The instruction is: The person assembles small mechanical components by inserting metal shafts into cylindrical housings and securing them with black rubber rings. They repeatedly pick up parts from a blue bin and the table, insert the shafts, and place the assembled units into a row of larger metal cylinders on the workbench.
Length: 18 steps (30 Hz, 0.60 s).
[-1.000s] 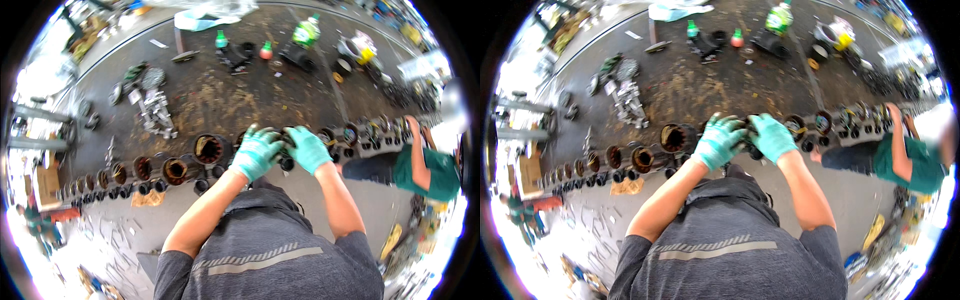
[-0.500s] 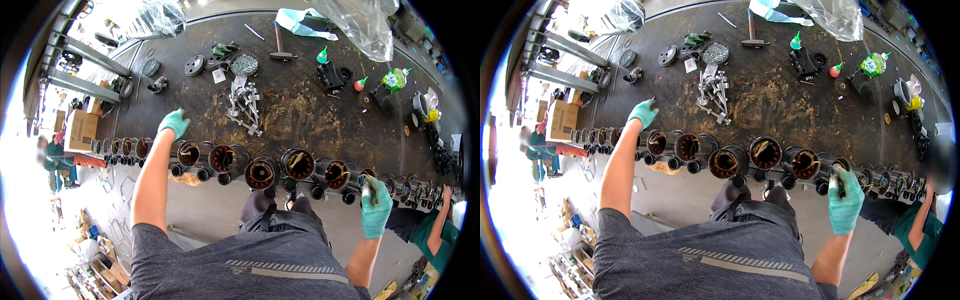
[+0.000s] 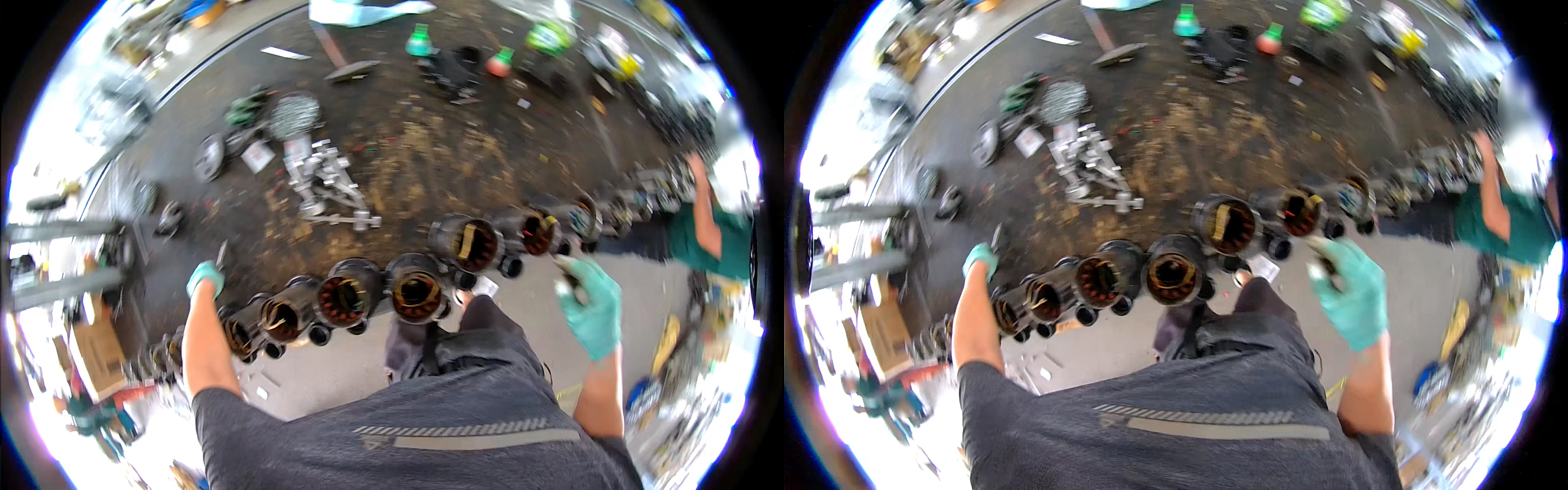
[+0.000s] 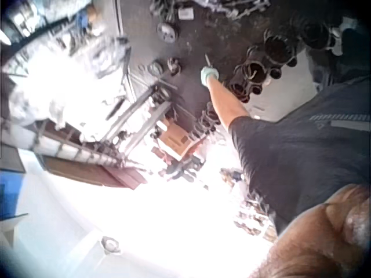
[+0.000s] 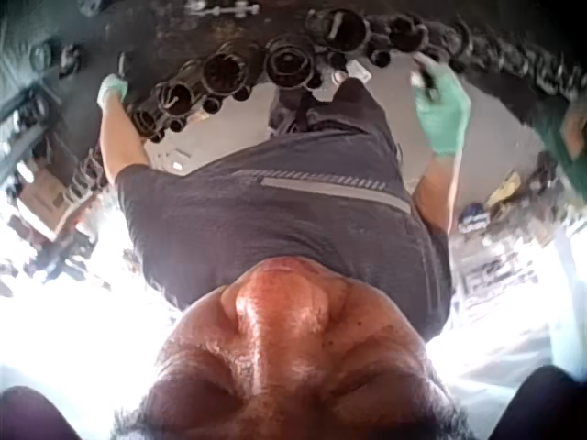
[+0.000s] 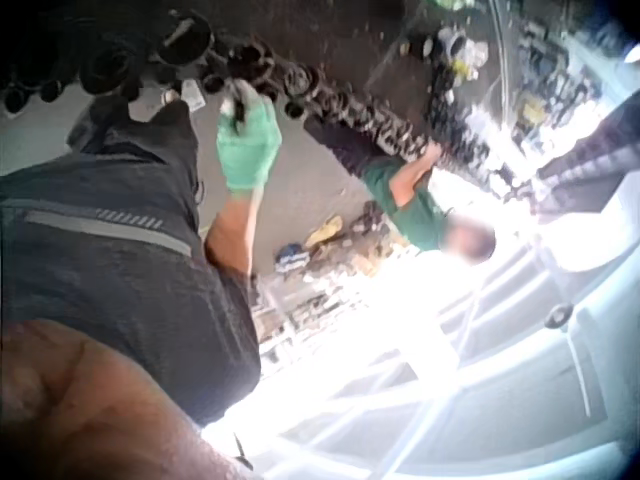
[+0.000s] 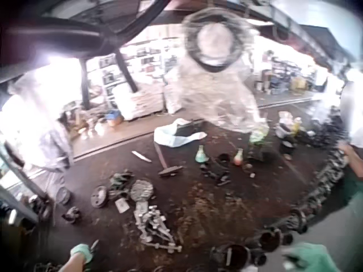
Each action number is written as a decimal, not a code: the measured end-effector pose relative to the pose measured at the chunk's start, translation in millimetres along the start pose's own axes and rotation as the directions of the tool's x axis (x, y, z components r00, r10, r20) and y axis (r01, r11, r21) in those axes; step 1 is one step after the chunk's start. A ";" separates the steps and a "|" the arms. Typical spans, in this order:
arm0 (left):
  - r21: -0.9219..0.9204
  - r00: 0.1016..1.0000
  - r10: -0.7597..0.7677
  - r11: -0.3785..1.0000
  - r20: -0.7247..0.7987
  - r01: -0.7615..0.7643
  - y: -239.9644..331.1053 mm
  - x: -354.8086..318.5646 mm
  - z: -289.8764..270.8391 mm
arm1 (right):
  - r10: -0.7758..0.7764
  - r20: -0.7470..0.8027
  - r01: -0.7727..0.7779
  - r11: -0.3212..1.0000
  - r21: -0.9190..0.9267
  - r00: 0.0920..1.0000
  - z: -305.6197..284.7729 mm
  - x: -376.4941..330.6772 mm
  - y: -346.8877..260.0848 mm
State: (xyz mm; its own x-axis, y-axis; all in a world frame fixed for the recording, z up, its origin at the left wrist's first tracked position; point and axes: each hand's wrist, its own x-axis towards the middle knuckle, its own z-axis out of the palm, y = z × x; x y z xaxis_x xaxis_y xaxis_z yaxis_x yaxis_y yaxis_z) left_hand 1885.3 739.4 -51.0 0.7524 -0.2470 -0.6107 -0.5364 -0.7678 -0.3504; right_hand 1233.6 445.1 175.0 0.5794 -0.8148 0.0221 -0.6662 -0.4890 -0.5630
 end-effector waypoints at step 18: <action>-0.763 0.623 0.496 -0.586 -0.605 -0.274 335.1 -429.0 -95.7 | -0.203 -0.088 0.199 0.635 0.746 0.975 63.0 -4.7 7.5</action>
State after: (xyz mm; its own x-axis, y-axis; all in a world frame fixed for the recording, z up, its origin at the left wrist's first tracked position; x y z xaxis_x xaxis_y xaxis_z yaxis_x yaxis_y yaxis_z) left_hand 1419.4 531.5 161.5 0.4344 -0.8920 -0.1250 0.3999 0.0667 0.9141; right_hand 1255.5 464.9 118.7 0.6590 -0.7226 0.2085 0.0427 -0.2408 -0.9696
